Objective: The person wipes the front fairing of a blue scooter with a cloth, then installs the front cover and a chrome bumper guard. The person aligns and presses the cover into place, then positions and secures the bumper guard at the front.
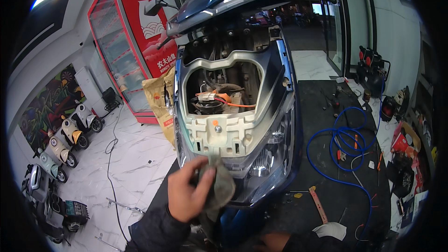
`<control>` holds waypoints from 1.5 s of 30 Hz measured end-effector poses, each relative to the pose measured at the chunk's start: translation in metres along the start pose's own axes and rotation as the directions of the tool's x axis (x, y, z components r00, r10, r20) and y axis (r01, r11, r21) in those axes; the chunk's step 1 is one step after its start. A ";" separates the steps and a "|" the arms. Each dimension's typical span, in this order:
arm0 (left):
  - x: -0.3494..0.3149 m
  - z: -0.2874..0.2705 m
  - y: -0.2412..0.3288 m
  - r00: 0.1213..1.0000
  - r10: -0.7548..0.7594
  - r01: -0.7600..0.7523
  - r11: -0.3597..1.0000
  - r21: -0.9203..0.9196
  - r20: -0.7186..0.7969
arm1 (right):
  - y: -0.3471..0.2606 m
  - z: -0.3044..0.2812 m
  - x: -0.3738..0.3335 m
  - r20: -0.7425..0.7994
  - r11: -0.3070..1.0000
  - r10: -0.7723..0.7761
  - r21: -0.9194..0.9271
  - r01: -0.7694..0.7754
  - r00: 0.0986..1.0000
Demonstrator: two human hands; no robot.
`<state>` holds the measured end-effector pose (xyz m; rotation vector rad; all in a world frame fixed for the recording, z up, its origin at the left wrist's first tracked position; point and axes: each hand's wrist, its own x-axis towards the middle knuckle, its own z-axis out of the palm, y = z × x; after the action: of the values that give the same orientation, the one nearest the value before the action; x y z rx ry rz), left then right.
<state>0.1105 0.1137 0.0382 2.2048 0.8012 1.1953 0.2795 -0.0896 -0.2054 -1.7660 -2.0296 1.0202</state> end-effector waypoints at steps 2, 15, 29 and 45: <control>0.031 -0.007 0.013 0.984 0.179 -0.176 0.961 0.212 0.002 | -0.002 0.000 -0.004 -0.034 1.000 0.001 0.013 0.000 0.999; 0.061 0.011 0.054 0.749 0.453 -0.654 0.387 0.650 0.484 | 0.009 0.010 -0.016 -0.125 0.998 0.054 0.042 -0.049 0.991; 0.075 -0.003 0.043 0.700 0.477 -0.702 0.319 0.637 0.532 | 0.006 -0.016 -0.016 0.190 0.995 0.087 0.040 -0.096 0.978; 0.088 -0.018 0.054 0.672 0.407 -0.740 0.321 0.591 0.619 | -0.003 -0.029 -0.004 0.241 0.992 0.117 0.020 -0.126 0.963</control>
<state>0.1480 0.1400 0.1325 3.6332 0.3644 0.6050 0.2953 -0.0837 -0.1819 -1.8467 -2.0435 1.3580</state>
